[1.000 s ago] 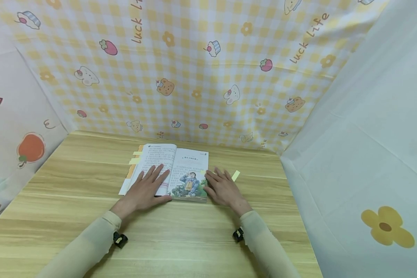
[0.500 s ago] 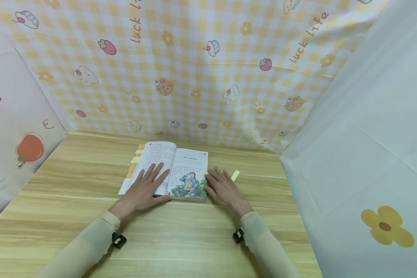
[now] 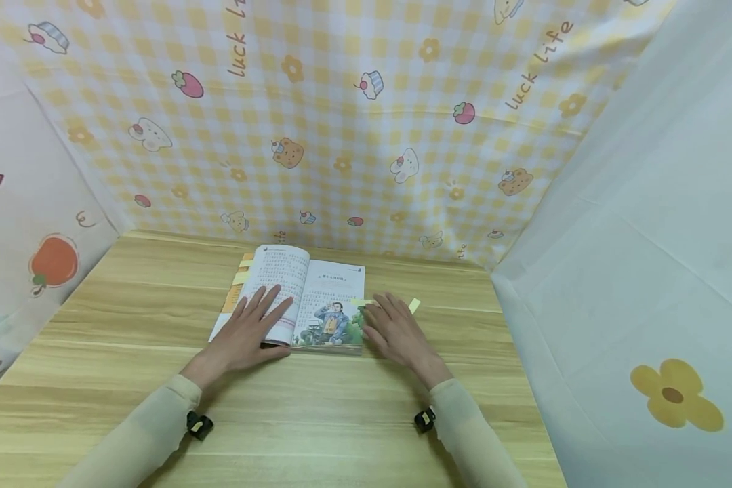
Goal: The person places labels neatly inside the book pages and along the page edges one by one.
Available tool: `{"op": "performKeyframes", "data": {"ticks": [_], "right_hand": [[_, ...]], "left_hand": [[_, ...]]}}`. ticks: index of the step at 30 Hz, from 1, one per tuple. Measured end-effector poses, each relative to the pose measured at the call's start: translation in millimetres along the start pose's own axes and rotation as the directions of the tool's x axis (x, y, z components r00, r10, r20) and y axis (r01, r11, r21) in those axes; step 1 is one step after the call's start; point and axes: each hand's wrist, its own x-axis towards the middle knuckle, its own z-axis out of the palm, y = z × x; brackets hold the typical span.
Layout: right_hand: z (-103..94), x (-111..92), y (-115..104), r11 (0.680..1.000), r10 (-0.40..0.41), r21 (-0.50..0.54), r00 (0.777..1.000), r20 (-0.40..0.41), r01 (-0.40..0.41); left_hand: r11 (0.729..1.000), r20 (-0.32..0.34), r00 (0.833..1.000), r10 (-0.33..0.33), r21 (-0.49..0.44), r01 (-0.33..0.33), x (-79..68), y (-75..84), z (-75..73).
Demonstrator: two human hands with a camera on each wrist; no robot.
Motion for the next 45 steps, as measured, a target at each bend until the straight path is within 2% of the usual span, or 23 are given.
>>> {"op": "performKeyframes", "data": {"ticks": [8,15,22,27,35,45], "right_hand": [[-4.2,-9.8,1.3,0.999,-0.015,-0.03,1.0,-0.008,0.015],[-8.4,-16.6,1.3,1.0,-0.002,-0.016,1.0,-0.02,0.001],[-11.1,-21.3,1.5,1.0,0.021,-0.009,1.0,0.015,-0.021],[-11.3,-24.1,1.7,1.0,0.013,-0.008,1.0,0.003,-0.013],[-12.1,-28.6,0.5,1.0,0.01,-0.006,1.0,-0.009,-0.01],[-17.1,-31.5,-1.1,0.999,0.03,-0.015,1.0,0.0,-0.03]], "left_hand": [[1.0,-0.01,1.0,-0.016,-0.002,0.016,-6.5,-8.0,-3.3],[1.0,-0.035,0.999,-0.012,0.012,0.012,-11.4,-12.4,-7.3],[1.0,-0.093,0.996,0.004,0.018,-0.003,-17.3,-16.1,-13.3],[1.0,-0.129,0.992,0.002,0.029,0.002,-21.2,-19.2,-17.4],[0.999,-0.128,0.992,-0.023,0.022,0.026,-27.1,-25.7,-23.4],[0.999,-0.171,0.985,-0.032,0.03,0.037,-36.2,-33.4,-28.1]]}}
